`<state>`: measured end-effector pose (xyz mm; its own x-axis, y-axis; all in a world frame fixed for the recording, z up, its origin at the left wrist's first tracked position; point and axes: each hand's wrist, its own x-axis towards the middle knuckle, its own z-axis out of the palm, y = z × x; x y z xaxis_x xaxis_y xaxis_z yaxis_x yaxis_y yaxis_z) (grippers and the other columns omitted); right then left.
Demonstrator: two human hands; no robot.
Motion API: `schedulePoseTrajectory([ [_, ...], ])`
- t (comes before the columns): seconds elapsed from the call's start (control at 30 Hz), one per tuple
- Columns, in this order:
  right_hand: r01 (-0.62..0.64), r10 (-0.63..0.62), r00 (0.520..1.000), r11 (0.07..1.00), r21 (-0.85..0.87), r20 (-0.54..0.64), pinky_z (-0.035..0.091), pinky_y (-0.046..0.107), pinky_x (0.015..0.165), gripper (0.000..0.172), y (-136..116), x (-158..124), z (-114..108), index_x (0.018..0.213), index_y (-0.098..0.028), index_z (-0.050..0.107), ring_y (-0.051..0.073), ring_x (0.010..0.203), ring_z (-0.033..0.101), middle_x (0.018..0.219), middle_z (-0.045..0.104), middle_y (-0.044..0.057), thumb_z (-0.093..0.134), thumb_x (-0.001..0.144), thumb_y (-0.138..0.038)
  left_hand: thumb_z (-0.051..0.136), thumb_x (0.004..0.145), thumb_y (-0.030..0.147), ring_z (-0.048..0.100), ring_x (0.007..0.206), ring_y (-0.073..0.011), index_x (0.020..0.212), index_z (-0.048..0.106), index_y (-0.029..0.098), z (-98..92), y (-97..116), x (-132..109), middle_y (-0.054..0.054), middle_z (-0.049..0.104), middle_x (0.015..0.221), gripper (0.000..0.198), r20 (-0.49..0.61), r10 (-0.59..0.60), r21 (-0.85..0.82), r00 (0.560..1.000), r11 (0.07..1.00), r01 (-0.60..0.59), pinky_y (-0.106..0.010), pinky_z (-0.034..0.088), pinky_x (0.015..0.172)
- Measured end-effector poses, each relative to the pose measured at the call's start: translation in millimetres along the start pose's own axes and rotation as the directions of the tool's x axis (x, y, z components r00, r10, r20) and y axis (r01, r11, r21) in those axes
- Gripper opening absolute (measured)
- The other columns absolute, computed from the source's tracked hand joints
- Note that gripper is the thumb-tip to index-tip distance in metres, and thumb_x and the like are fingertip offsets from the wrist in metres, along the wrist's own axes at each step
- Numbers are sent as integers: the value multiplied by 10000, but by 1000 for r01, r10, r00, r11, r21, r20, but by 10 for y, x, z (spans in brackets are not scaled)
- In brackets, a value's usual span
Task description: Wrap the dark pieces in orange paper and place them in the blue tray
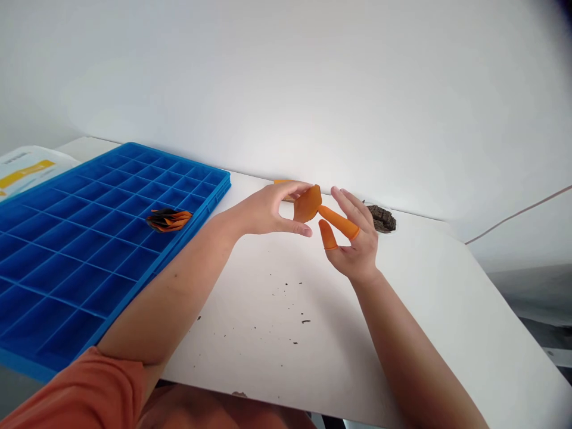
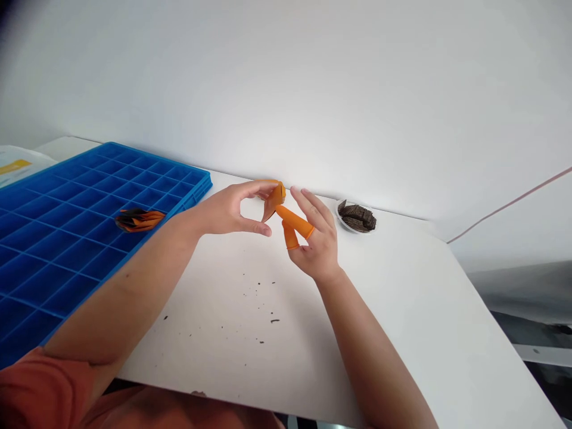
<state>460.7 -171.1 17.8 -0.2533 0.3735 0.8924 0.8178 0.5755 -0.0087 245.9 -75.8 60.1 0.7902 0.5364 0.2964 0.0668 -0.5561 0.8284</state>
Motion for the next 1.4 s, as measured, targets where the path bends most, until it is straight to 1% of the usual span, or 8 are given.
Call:
schedulePoseTrajectory([
  [0.1, 4, -4, 1000, 1000, 1, -14, 597, 493, 1041, 598, 0, -17, 19, 1395, -320, 628, 272, 1372, 612, 1485, 648, 44, 659, 870, -35, 864, 732, 518, 580, 1348, -323, 1457, 569, 289, 1, -35, 6, -94, 642, 1424, 816, 4, -10, -10, 1000, 1000, 10, -538, 418, 1189],
  [0.27, -3, 4, 999, 1000, 8, -41, 611, 499, 1027, 605, -6, -43, 49, 1400, -340, 624, 268, 1355, 630, 1470, 662, 27, 657, 875, -40, 871, 724, 512, 587, 1347, -318, 1447, 585, 278, -13, -48, 12, -96, 656, 1414, 812, -4, 19, -24, 1000, 1000, -19, -542, 408, 1205],
  [0.53, -11, 12, 999, 1000, 20, -35, 619, 532, 1030, 675, -16, -84, 92, 1466, -347, 575, 282, 1357, 636, 1465, 663, 37, 664, 875, -35, 890, 702, 516, 574, 1372, -324, 1437, 599, 285, -72, -60, 5, -88, 633, 1462, 824, -11, -7, 5, 1000, 1000, 7, -533, 419, 1205],
  [0.87, -24, 24, 1000, 997, 76, -8, 604, 534, 1071, 771, -79, -133, 175, 1600, -358, 404, 286, 1429, 572, 1567, 570, 31, 634, 917, -84, 908, 676, 473, 559, 1399, -341, 1420, 624, 311, -79, -81, 21, -81, 597, 1516, 812, -15, 54, -25, 998, 998, -54, -541, 412, 1213],
  [1.07, 32, -30, 998, 999, 41, -57, 638, 515, 1012, 762, -83, -154, 188, 1584, -370, 423, 283, 1393, 607, 1530, 609, 17, 628, 912, -74, 931, 655, 416, 570, 1392, -341, 1420, 629, 305, -86, -104, 30, -90, 617, 1498, 830, 15, 82, -90, 997, 993, -80, -541, 422, 1204],
  [1.2, 50, -49, 996, 999, 10, -74, 616, 507, 1054, 807, -92, -141, 172, 1604, -353, 392, 283, 1428, 572, 1588, 549, 16, 657, 893, -77, 937, 647, 397, 577, 1385, -336, 1427, 625, 308, -101, -88, 29, -90, 620, 1496, 845, 32, 94, -94, 995, 991, -91, -526, 429, 1197],
  [1.3, 32, -32, 998, 999, -12, -50, 601, 528, 1068, 799, -102, -112, 148, 1606, -368, 384, 294, 1430, 569, 1598, 536, 10, 657, 902, -106, 932, 648, 405, 581, 1377, -336, 1417, 632, 305, -109, -63, 25, -91, 621, 1493, 831, 46, 103, -83, 994, 992, -99, -524, 431, 1192],
  [1.4, 14, -15, 1000, 1000, -2, -28, 605, 537, 1051, 769, -113, -84, 131, 1588, -362, 413, 299, 1393, 603, 1558, 581, 29, 654, 901, -115, 925, 655, 418, 597, 1351, -327, 1394, 646, 296, -113, -42, 17, -90, 641, 1465, 799, 35, 90, -77, 995, 993, -87, -523, 435, 1187],
])
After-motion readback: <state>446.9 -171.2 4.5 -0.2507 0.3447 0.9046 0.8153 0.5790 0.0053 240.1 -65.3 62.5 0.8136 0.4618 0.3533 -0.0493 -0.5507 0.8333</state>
